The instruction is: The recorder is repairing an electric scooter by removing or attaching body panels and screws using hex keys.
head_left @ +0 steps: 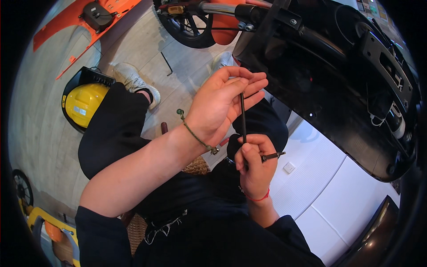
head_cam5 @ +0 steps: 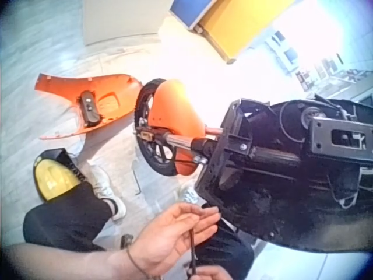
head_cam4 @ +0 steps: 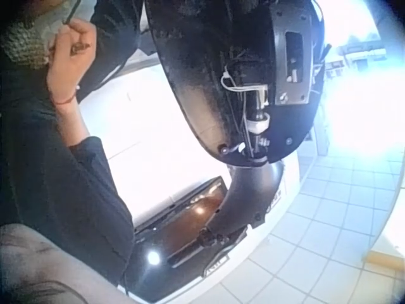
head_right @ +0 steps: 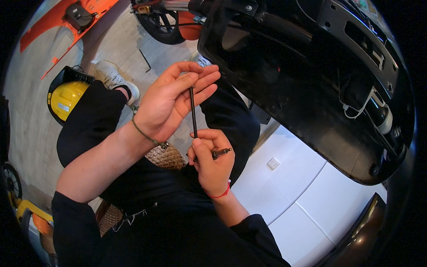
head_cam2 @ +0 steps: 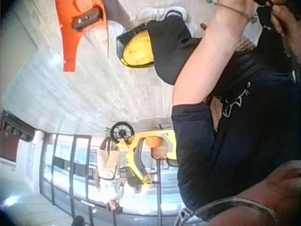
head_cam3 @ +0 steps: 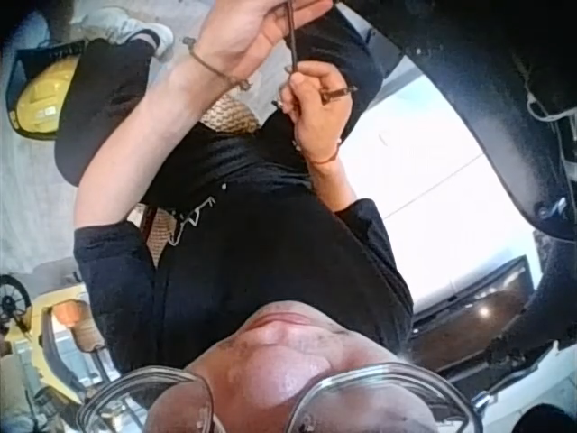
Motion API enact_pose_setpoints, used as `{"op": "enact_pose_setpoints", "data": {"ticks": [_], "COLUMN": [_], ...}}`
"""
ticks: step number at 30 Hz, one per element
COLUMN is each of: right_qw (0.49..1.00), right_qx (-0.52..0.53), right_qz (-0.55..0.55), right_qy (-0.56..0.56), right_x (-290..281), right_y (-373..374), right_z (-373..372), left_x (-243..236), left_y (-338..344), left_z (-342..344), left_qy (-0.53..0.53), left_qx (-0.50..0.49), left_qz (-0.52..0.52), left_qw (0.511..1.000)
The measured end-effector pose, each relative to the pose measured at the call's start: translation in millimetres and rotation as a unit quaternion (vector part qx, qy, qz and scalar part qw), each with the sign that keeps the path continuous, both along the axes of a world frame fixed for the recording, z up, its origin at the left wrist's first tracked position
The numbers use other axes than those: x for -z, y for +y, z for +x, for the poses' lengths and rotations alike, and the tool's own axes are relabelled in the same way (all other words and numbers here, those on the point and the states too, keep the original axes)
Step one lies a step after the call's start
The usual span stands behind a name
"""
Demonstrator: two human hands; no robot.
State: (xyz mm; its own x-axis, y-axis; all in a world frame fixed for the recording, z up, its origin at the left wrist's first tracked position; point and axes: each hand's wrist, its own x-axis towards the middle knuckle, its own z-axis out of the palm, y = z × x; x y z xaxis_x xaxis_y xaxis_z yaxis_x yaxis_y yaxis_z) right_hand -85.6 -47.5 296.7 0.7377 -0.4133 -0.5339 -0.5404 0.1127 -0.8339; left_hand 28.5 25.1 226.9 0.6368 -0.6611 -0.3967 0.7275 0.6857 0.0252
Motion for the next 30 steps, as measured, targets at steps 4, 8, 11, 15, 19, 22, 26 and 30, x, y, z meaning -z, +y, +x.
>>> {"op": "enact_pose_setpoints", "data": {"ticks": [4,8,11,15,19,22,26,30], "right_qw": [1.0,1.0,1.0,1.0,1.0,1.0,1.0,0.998], "right_qx": [0.002,-0.006,-0.005,0.001,0.002,0.003,0.017,0.041], "right_qz": [0.007,0.003,0.005,0.006,0.013,0.02,0.01,-0.027], "right_qy": [0.002,-0.009,-0.011,-0.007,-0.015,-0.019,-0.011,-0.031], "right_x": [0.8,0.3,0.1,0.3,1.2,3.5,6.4,10.3], "right_y": [2.7,2.2,1.9,3.9,3.8,3.7,5.7,-1.0], "right_z": [0.2,0.1,-0.2,1.2,1.6,1.6,2.9,1.3], "left_x": [-0.6,-2.3,-1.9,-2.3,-2.0,-1.1,4.7,9.8], "left_y": [3.3,4.5,4.0,3.7,1.9,3.2,4.1,-13.2], "left_z": [0.8,0.6,-0.3,-0.1,-0.5,-0.6,-5.7,-8.6], "left_qy": [0.01,0.006,0.007,-0.004,-0.012,-0.026,-0.102,-0.086], "left_qx": [-0.01,-0.013,-0.016,-0.02,-0.025,-0.029,-0.049,-0.057], "left_qz": [-0.006,-0.002,-0.005,0.002,0.014,0.035,0.102,0.126], "left_qw": [1.0,1.0,1.0,1.0,1.0,0.999,0.988,0.987]}}
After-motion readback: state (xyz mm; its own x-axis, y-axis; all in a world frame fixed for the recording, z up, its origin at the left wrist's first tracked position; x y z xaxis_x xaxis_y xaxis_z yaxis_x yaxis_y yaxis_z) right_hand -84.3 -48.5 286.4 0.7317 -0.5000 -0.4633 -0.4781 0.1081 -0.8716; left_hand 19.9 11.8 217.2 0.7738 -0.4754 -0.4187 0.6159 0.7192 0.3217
